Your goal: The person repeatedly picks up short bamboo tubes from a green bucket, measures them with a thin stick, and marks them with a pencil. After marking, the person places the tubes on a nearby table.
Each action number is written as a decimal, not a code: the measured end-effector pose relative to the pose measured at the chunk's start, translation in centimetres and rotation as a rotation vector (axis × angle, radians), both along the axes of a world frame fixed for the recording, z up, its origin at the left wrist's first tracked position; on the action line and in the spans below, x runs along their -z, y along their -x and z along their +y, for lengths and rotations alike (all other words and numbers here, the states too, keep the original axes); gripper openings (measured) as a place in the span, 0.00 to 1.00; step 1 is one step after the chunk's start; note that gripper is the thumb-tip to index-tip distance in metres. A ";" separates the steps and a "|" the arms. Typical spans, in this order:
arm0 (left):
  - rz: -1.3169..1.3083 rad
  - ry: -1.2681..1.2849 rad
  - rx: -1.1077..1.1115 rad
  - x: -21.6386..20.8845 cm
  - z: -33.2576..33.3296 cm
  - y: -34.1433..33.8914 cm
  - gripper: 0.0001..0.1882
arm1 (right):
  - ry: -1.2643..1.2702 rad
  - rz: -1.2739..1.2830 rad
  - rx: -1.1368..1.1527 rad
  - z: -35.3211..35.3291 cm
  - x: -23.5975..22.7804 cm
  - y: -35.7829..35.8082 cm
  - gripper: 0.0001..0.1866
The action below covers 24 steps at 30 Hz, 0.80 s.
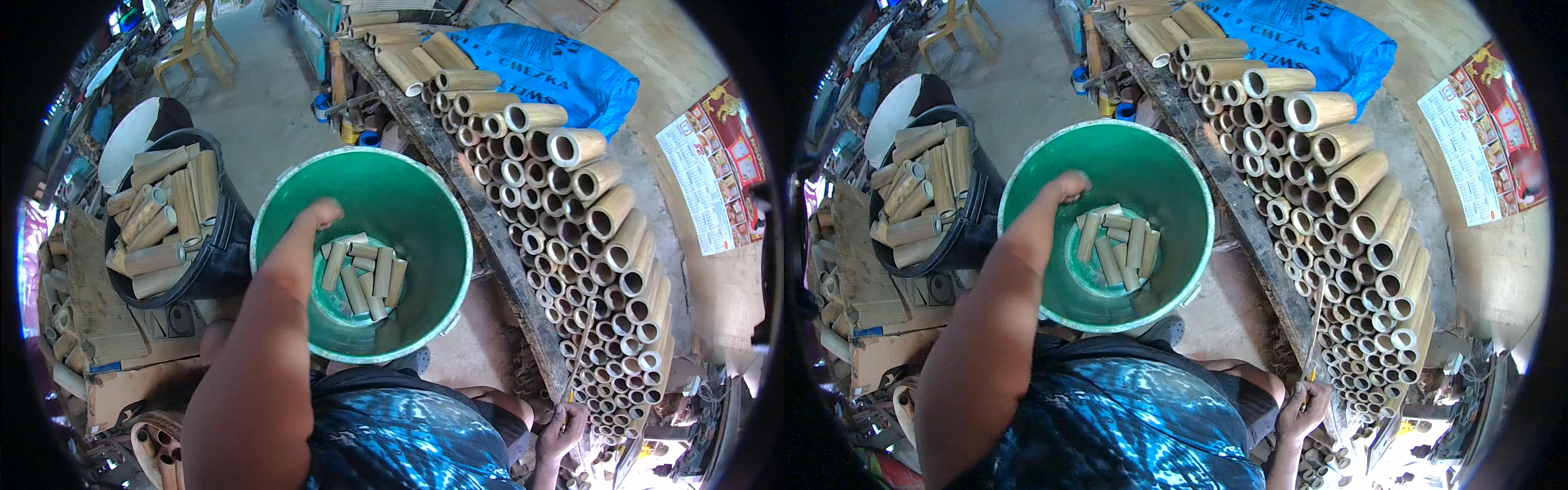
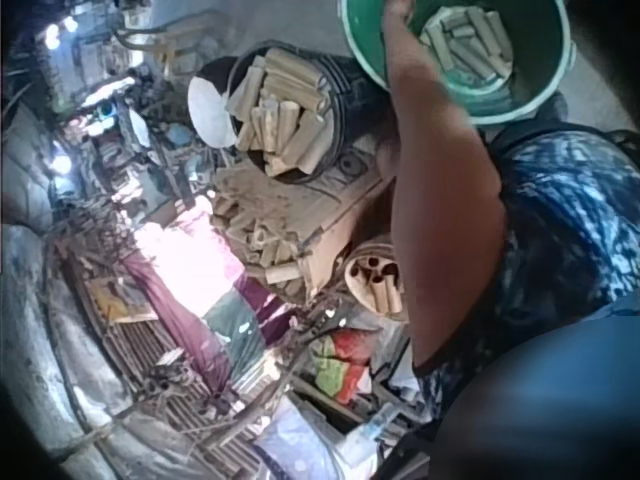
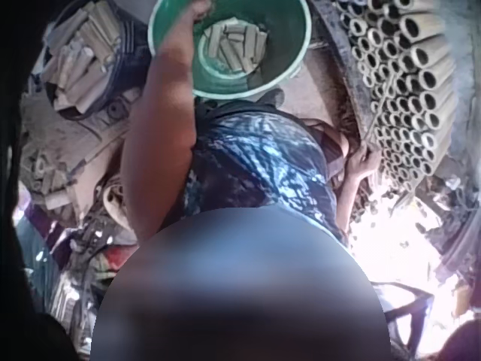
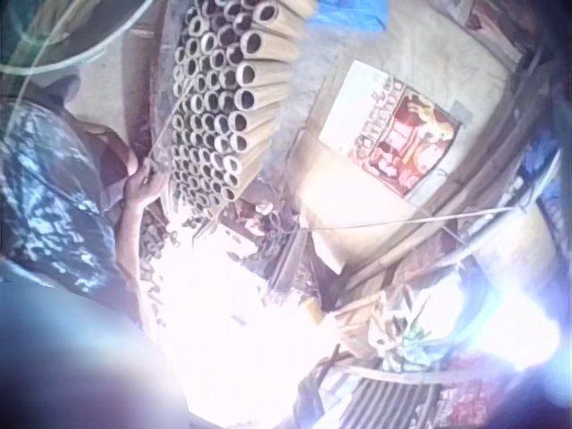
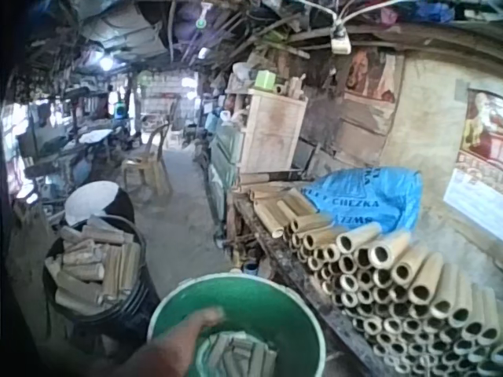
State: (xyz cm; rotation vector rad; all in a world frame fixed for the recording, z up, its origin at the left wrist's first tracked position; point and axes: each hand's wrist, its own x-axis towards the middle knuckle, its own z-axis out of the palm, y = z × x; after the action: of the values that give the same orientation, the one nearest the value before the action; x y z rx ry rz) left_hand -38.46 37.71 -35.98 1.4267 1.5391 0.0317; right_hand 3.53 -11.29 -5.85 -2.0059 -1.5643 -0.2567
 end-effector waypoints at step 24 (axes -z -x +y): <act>0.401 0.089 0.028 23.8 -8.0 -3.7 0.25 | 0.311 -0.093 -0.205 8.8 -1.2 5.5 0.04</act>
State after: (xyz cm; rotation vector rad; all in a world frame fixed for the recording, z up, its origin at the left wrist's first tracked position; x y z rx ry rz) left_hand -34.77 29.70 -59.77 1.4416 1.8171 -0.3542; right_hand -2.01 -2.47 -4.65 -2.0627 -1.9534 -0.0272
